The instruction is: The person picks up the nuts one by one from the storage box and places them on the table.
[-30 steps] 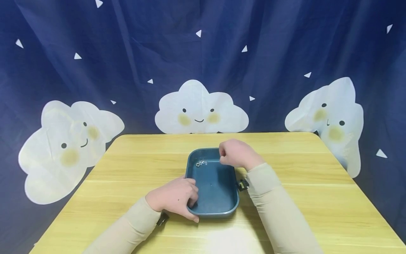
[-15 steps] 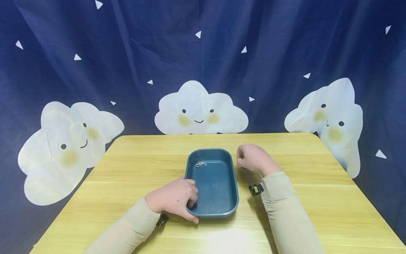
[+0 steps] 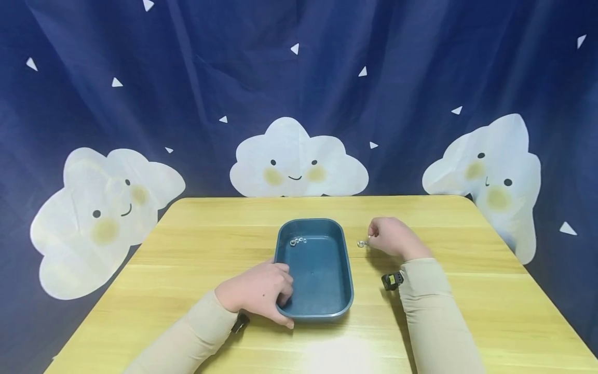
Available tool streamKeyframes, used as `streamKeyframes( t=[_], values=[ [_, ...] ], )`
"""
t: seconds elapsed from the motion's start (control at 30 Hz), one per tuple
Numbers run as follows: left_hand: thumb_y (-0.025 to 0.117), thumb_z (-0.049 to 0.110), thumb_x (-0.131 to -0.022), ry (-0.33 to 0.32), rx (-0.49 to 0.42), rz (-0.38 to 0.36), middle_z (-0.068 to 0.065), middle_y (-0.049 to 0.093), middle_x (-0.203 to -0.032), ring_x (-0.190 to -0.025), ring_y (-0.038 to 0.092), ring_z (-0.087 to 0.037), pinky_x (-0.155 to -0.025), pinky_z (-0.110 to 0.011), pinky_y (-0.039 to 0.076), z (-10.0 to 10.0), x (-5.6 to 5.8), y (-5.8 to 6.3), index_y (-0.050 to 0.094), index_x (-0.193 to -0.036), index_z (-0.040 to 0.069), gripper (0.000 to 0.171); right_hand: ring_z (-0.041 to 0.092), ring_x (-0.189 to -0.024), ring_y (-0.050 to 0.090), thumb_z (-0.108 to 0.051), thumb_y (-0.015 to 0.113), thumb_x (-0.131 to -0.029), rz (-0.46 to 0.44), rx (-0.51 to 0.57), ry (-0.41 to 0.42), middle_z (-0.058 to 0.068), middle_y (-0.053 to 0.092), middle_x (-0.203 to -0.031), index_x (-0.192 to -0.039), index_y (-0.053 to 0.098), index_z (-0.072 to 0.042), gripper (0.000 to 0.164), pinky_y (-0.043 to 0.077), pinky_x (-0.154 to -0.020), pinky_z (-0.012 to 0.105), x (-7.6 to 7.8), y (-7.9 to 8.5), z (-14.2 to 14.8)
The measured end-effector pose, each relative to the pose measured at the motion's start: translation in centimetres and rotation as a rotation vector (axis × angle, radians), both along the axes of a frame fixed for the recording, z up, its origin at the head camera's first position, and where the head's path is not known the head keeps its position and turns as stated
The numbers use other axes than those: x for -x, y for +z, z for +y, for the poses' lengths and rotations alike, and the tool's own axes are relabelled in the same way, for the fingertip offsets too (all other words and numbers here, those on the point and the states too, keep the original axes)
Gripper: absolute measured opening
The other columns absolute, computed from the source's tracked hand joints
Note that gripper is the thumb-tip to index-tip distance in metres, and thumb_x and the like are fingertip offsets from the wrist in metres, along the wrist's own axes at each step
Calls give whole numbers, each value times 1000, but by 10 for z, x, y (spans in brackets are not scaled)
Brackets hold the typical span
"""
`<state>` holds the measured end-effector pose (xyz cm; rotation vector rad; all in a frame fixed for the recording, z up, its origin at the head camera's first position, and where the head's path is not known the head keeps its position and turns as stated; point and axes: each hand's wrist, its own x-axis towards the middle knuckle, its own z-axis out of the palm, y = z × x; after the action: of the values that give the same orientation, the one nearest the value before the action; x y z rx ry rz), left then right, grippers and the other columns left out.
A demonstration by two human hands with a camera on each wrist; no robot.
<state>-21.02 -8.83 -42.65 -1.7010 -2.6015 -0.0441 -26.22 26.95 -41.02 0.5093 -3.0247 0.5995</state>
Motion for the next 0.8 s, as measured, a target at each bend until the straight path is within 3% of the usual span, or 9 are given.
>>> streamKeyframes(
  t=[0.43, 0.8],
  values=[
    [72, 75, -72, -1, 2, -5, 26, 41, -63, -71, 38, -4, -71, -27, 32, 1, -1, 1, 50, -55, 31, 52, 20, -74, 54, -13, 67, -85, -82, -1, -46, -2, 61, -79, -85, 64, -12, 3, 43, -72, 40, 6, -23, 15],
    [73, 75, -71, 1, -1, 3, 25, 41, -63, -71, 37, -5, -70, -27, 32, 1, 0, 0, 50, -54, 31, 52, 21, -75, 55, -14, 67, -85, -70, -10, -75, -1, 61, -80, -86, 64, -12, 4, 43, -73, 42, 9, -30, 16]
  ],
)
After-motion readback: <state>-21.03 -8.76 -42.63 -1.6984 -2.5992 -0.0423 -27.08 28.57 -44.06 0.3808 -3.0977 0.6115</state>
